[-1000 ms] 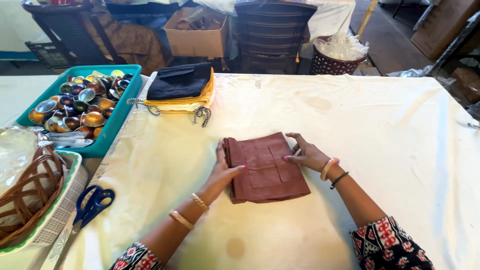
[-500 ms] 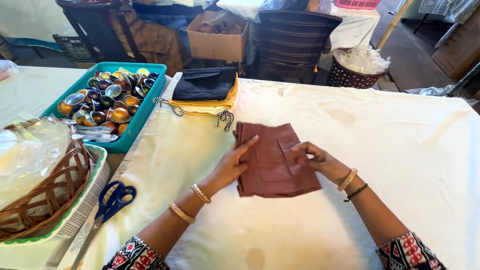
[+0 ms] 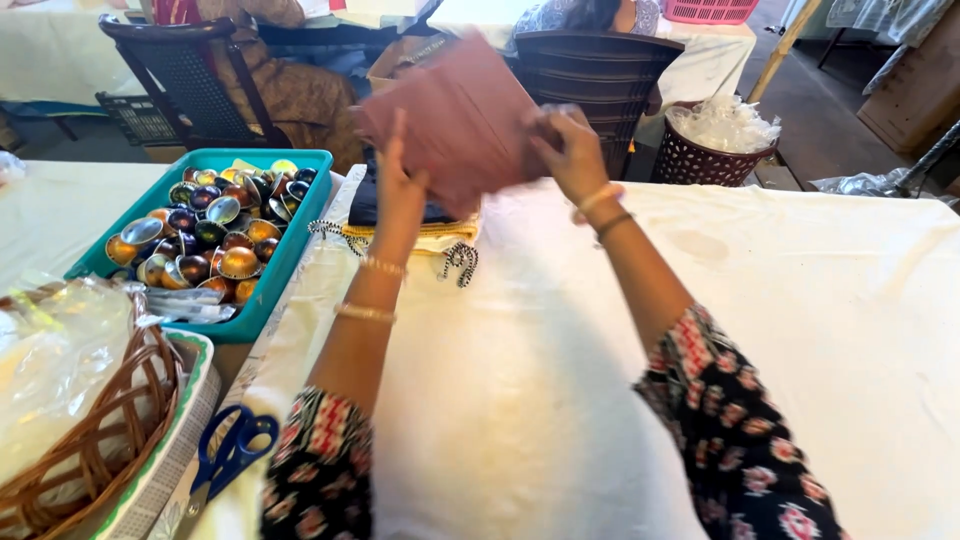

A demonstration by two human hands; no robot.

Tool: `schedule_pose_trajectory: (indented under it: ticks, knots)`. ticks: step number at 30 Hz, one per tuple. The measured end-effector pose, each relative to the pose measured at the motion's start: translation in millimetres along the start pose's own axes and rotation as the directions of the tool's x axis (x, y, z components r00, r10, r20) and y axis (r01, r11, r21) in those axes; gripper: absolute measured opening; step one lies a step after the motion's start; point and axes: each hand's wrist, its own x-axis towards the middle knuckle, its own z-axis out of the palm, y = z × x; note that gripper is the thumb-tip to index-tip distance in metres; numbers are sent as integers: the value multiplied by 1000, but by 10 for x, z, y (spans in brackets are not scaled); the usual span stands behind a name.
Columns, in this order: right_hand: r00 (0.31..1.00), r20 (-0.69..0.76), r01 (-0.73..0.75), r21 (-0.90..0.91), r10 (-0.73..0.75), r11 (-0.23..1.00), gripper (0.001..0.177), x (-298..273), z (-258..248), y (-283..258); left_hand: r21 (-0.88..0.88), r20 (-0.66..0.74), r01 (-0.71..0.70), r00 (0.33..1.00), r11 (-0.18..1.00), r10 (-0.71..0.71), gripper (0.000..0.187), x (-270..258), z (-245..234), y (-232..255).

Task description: Fold and organize various clothing items on a flat surface in a workshop setting.

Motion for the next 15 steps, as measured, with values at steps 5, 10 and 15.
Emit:
schedule_pose_trajectory:
  ticks: [5,10,15]
  knots:
    - [970,-175,160,-62,-168,985,33,-66,605,113,-451,-290,152,907,880,-306,88,159,144,-1125]
    - [929,303,-260,130,211,957,23,-1008,829,424,-430,-320,540,659,724,-681,91,-144,234,-1675]
    - [811,475,-441,115,340,890,20,-1608,930,998,-429,-322,526,671,734,-669,90,-169,227,-1612]
